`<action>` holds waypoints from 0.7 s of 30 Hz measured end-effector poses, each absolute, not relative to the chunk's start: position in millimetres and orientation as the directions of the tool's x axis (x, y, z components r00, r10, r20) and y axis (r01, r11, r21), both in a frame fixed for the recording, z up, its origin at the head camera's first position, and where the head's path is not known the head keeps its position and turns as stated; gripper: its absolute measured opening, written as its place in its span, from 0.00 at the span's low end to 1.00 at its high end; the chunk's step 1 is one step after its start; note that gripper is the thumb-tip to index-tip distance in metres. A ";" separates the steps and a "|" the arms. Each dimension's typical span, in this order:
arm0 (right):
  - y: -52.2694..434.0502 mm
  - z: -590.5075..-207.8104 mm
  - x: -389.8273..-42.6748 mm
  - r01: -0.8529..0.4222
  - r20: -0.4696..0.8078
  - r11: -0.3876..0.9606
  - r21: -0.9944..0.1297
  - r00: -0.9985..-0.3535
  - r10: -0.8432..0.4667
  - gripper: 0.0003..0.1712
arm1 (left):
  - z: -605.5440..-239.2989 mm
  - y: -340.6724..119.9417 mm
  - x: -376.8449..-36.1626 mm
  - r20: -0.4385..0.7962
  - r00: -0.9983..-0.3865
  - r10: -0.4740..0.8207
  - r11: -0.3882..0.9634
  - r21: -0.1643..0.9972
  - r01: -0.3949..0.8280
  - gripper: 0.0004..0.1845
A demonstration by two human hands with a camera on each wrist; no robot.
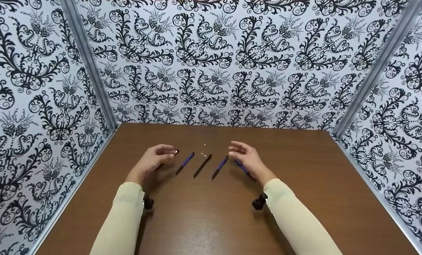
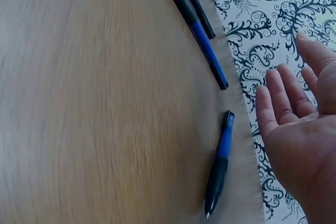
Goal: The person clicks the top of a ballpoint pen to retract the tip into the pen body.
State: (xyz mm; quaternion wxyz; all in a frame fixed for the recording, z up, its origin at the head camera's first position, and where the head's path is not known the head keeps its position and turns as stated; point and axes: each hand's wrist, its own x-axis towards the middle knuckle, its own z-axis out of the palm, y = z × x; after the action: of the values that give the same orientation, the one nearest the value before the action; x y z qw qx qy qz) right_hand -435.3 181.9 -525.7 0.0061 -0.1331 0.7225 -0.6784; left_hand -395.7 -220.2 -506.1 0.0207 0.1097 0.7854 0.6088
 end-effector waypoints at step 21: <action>156.2 -522.0 -432.9 -0.185 0.173 0.042 -0.982 -0.964 -0.202 0.31 | -508.7 -234.6 -391.8 0.065 -0.988 0.137 0.150 0.985 0.085 0.23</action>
State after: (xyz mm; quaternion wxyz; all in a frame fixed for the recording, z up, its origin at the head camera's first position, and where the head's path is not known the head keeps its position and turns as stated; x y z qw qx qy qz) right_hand -432.9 156.2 -522.0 0.0063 -0.1342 0.7216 -0.6791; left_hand -391.8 -234.6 -508.7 0.0199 0.0733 0.7581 0.6477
